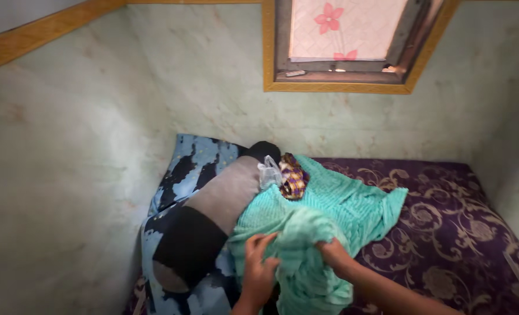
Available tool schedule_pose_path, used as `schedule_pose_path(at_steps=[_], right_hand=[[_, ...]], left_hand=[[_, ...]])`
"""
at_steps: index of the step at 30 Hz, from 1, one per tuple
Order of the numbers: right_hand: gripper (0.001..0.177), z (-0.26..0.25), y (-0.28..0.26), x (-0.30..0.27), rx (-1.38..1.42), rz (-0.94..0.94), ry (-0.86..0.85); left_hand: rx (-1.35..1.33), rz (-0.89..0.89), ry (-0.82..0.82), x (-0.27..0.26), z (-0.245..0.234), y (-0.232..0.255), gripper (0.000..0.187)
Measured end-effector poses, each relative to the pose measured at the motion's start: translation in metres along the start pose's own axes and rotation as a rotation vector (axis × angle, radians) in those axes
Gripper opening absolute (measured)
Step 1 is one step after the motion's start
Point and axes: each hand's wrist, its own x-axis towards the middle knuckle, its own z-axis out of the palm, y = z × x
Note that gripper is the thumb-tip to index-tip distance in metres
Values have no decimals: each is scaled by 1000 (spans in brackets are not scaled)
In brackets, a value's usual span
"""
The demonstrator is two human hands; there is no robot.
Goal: The person folds a light blue blanket and a star-patterned pillowcase on a bed, then places a pillow inside the case. They then walk to a wall shelf, pick up several bottles and tubes of toiletries, and place them on the bed.
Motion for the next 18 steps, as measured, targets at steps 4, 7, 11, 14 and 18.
schedule_pose_path(at_steps=[4, 7, 11, 14, 18], right_hand=[[45, -16, -34, -35, 124, 257, 17], [48, -47, -37, -57, 151, 123, -145], [50, -126, -38, -70, 105, 203, -135], [57, -228, -40, -80, -384, -209, -190], [45, -346, -81, -68, -695, -269, -80]], left_hand=[[535, -468, -204, -65, 62, -110, 112], [630, -732, -318, -84, 124, -132, 127], [261, -655, -301, -38, 184, -121, 100], [83, -591, -224, 0, 234, -105, 91], [-122, -602, -155, 13, 280, -80, 79]])
